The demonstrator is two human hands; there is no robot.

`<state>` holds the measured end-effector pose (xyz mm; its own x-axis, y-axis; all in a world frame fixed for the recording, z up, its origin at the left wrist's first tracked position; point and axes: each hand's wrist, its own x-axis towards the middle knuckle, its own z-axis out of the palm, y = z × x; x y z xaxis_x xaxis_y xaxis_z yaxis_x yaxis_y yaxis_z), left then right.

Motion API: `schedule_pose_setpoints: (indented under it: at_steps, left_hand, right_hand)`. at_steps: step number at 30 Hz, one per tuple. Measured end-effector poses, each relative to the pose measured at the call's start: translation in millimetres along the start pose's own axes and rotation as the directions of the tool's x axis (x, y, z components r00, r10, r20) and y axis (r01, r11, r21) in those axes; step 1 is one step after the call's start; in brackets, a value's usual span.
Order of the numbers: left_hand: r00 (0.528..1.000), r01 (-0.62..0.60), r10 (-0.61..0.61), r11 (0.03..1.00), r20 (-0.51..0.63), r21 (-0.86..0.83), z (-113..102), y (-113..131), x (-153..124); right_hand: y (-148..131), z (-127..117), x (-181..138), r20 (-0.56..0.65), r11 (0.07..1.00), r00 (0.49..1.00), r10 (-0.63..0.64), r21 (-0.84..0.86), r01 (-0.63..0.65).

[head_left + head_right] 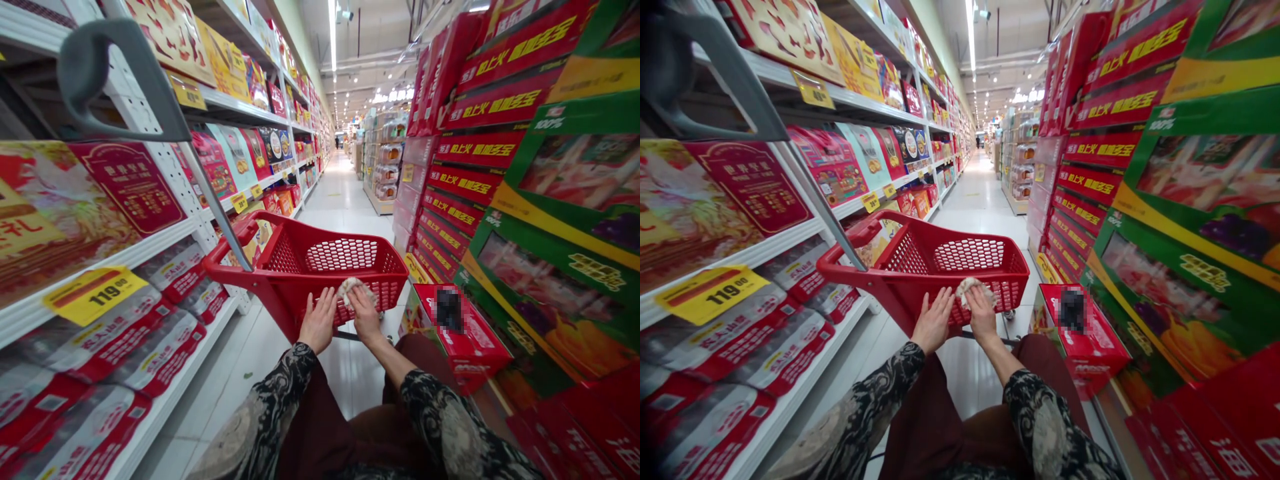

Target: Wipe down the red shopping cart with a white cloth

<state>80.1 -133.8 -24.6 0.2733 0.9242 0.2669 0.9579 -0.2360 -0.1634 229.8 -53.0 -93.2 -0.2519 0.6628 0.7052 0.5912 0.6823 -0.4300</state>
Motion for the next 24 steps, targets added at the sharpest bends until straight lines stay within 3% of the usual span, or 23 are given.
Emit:
schedule_pose_setpoints:
  at_steps: [4, 7, 12, 15, 18, 24]
  left_hand:
    - [0.999, 0.004, -0.004, 1.000, 0.034, 0.004, 8.0, -2.0, -10.7]
    - [0.999, 0.017, -0.017, 1.000, 0.044, 0.015, 10.3, -4.4, -16.3]
    - [0.997, 0.081, -0.081, 0.997, -0.006, 0.014, -1.4, -14.4, -19.7]
    - [0.993, 0.110, -0.109, 0.993, -0.035, 0.033, -9.5, -22.1, -20.0]
    - [0.993, 0.114, -0.113, 0.993, -0.027, 0.037, -11.3, -27.8, -23.0]
    - [0.996, 0.091, -0.091, 0.996, 0.018, 0.026, 2.3, -32.6, -40.7]
  right_hand:
    - [-3.7, 19.5, -26.3, 0.157, 0.999, 0.987, -0.041, 0.002, 0.042]
    - [-10.9, 14.7, -31.5, 0.186, 0.997, 0.980, -0.068, 0.044, 0.061]
    - [-29.8, -18.6, 9.0, -0.109, 0.990, 0.992, -0.060, 0.117, 0.073]
    - [-35.2, -24.0, 34.9, -0.182, 0.989, 0.978, -0.101, 0.090, 0.118]
    - [-34.0, -6.2, 33.5, -0.118, 0.984, 0.980, -0.162, 0.054, 0.169]
    - [-28.7, 39.0, -17.1, 0.133, 0.969, 0.959, -0.248, 0.025, 0.247]
